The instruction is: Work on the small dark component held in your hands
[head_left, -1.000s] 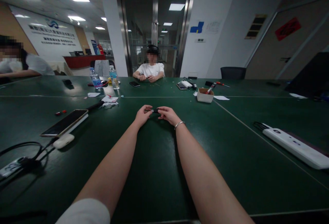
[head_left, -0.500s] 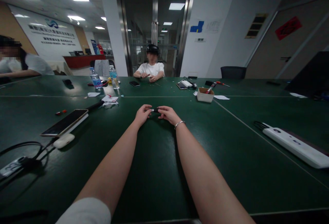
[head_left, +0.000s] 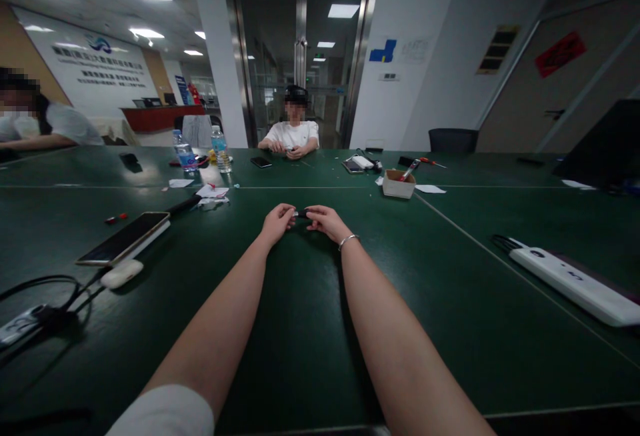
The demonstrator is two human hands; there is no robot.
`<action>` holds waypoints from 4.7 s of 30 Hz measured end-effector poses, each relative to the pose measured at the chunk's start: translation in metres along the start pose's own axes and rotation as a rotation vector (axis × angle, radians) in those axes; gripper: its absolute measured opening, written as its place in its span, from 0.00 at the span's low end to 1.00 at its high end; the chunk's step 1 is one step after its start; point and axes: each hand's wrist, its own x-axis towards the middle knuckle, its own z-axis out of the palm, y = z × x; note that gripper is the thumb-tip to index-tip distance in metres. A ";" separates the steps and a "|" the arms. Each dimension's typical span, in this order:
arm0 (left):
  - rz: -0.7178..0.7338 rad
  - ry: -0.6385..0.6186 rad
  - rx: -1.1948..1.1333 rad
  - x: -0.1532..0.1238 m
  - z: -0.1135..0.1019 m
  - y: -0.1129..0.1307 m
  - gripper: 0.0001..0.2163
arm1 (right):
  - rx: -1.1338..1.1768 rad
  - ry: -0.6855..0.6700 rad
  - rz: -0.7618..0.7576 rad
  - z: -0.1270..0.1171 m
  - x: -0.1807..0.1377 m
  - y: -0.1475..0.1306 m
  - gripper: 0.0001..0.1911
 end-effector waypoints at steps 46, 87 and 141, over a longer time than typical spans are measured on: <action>0.023 -0.005 -0.003 0.002 -0.001 -0.004 0.08 | 0.010 0.026 0.012 0.002 -0.003 -0.003 0.08; 0.076 -0.034 0.007 0.003 -0.002 -0.007 0.12 | 0.014 0.022 0.016 0.001 -0.002 -0.002 0.07; -0.050 0.108 0.201 0.014 -0.003 -0.014 0.17 | -0.073 -0.048 -0.050 0.000 0.001 0.002 0.13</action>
